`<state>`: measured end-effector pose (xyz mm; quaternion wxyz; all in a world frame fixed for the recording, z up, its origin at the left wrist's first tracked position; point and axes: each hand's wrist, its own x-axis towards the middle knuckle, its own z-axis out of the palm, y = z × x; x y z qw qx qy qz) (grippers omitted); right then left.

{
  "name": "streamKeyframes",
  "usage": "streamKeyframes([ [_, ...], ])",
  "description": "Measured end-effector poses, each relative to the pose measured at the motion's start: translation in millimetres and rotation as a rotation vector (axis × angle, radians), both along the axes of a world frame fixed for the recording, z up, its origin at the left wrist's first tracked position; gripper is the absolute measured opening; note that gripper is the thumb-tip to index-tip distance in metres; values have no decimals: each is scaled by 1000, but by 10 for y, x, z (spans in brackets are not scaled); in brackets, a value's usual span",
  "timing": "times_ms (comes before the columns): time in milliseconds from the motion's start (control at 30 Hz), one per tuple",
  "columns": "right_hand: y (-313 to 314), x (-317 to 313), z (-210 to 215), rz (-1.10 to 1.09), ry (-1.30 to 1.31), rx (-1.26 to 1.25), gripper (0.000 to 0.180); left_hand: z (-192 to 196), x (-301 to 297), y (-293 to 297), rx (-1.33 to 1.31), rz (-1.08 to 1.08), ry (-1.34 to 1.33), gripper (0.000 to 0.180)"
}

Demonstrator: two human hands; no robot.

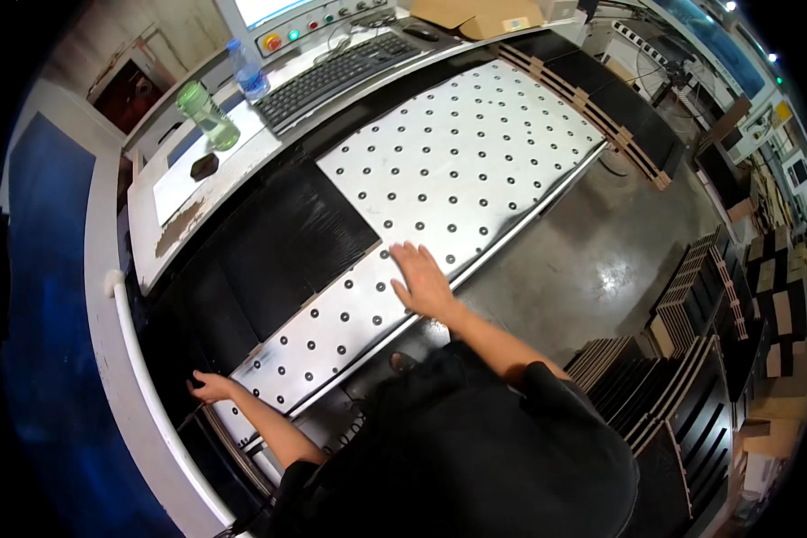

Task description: The person places a black wood panel onto a dotted conveyor surface, moves to a stack to pick up another panel, carries it across the workshop, and places it into a large woodworking machine. The person then uses an orange-handled tool to work on the panel inside the machine.

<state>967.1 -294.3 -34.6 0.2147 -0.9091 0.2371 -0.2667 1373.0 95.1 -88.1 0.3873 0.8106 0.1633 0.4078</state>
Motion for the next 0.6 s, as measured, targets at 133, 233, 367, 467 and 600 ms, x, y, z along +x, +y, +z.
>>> streamKeyframes([
  [133,271,-332,-23,8,33,82,66,44,-241,-51,39,-98,-81,46],
  [233,348,-578,-59,93,2,180,65,67,-771,-132,108,-176,-84,48],
  [367,80,-1027,-67,196,-101,215,58,26,-1428,-439,282,-43,-21,50],
  [467,-151,-1510,20,164,-78,346,49,138,-2011,-1148,273,-168,-159,45],
  [600,-448,-2189,-2,52,-49,470,41,351,-2704,-2368,199,-599,-195,46],
])
